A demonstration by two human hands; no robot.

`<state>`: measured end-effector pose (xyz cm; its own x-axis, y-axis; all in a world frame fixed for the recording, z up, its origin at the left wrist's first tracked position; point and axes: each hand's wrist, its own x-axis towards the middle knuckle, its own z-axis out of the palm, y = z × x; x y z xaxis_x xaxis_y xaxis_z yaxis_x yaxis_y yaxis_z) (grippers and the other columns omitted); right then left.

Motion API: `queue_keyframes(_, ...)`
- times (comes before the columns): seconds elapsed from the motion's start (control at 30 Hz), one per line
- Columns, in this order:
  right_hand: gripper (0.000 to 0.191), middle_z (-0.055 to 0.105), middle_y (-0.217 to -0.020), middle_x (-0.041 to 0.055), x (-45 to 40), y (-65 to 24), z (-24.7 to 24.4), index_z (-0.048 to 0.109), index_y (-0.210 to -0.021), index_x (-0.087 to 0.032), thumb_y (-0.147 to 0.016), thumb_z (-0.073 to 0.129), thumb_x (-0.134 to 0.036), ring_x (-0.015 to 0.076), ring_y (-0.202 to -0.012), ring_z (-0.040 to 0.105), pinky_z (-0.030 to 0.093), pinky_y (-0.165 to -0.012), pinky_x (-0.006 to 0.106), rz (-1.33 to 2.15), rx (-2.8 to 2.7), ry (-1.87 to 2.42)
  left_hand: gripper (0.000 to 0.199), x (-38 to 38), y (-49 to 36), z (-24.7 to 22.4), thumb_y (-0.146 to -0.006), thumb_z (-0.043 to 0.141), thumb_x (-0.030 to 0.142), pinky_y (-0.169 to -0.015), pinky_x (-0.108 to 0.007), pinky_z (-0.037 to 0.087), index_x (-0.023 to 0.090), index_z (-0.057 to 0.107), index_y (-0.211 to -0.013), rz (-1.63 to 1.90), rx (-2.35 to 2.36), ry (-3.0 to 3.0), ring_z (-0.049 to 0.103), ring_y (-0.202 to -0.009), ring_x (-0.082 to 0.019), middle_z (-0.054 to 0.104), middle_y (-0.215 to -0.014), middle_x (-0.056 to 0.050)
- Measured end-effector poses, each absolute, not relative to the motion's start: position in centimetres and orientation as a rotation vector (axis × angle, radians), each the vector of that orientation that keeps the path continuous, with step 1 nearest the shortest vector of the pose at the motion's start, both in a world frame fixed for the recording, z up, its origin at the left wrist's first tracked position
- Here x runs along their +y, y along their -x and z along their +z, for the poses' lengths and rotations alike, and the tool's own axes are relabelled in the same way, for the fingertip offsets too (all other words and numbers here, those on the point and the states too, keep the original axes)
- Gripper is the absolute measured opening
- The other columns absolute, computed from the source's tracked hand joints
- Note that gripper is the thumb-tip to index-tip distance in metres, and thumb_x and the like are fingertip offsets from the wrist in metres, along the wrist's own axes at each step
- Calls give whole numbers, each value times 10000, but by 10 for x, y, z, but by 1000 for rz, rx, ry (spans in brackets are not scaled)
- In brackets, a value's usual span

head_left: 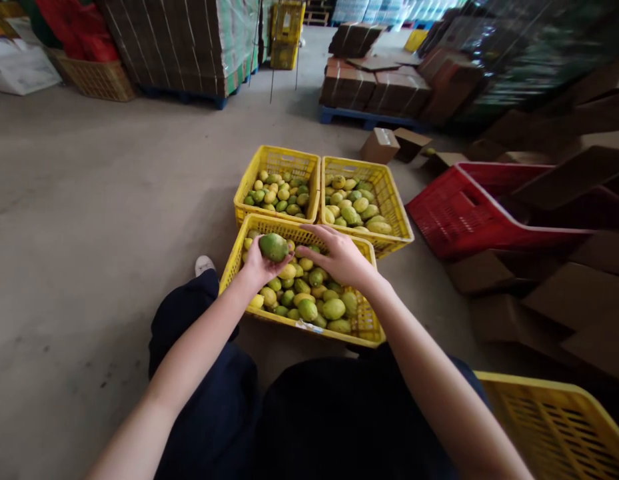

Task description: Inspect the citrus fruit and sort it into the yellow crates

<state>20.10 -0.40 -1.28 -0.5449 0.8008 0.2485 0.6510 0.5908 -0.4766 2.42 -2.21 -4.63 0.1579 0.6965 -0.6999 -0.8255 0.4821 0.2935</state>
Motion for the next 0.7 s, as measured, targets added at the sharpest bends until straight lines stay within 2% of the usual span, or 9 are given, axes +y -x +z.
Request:
queue_keyframes(0.13, 389, 698, -1191, 138, -4, -245, -69, 644, -1203, -164, -878, 638, -379, 291, -1127, 648, 493, -978, 409, 530, -2460, 1538, 410, -18, -25, -39, -894, 406, 365, -709, -340, 605, 110, 616, -1137, 1241, 826, 136, 710, -823, -238, 707, -853, -117)
queue_keyframes(0.23, 284, 720, -1081, 146, -5, -276, -117, 701, -1062, -151, -814, 726, -289, 306, -1061, 668, 507, -914, 394, 746, -2406, 2012, 437, -17, -19, -37, -876, 359, 345, -840, -400, 585, 194, 601, -1208, 1289, 994, -155, 693, -989, -235, 710, -1080, -91)
queue_keyframes(0.3, 185, 724, -981, 151, -4, -288, -142, 718, -943, -136, -782, 761, -217, 310, -1001, 678, 514, -872, 403, 794, -2357, 2175, 459, -17, -16, -36, -875, 332, 346, -890, -435, 565, 249, 593, -1240, 1256, 1142, -410, 665, -1077, -237, 690, -1182, -59)
queue_keyframes(0.43, 247, 680, -1102, 111, -1, -292, -176, 671, -1080, -158, -884, 678, -309, 240, -991, 662, 541, -851, 395, 872, -2368, 2304, 409, -14, -18, -33, -881, 363, 374, -940, -453, 543, 255, 612, -1184, 1352, 1159, -490, 625, -1160, -243, 700, -1157, -54)
queue_keyframes(0.57, 222, 723, -1041, 162, -3, -280, -203, 729, -1008, -138, -840, 688, -277, 322, -1038, 667, 503, -859, 395, 916, -2433, 2368, 305, -8, -24, -30, -856, 438, 284, -972, -341, 538, 205, 615, -1091, 1507, 920, -183, 627, -1165, -190, 701, -1082, -54)
queue_keyframes(0.7, 334, 696, -1177, 192, -7, -261, -227, 725, -1083, -146, -930, 525, -365, 339, -1173, 607, 446, -944, 420, 887, -2481, 2387, 308, -5, -26, -30, -861, 406, 277, -963, -377, 551, 176, 627, -1051, 1562, 828, -79, 648, -1118, -216, 703, -942, -69)
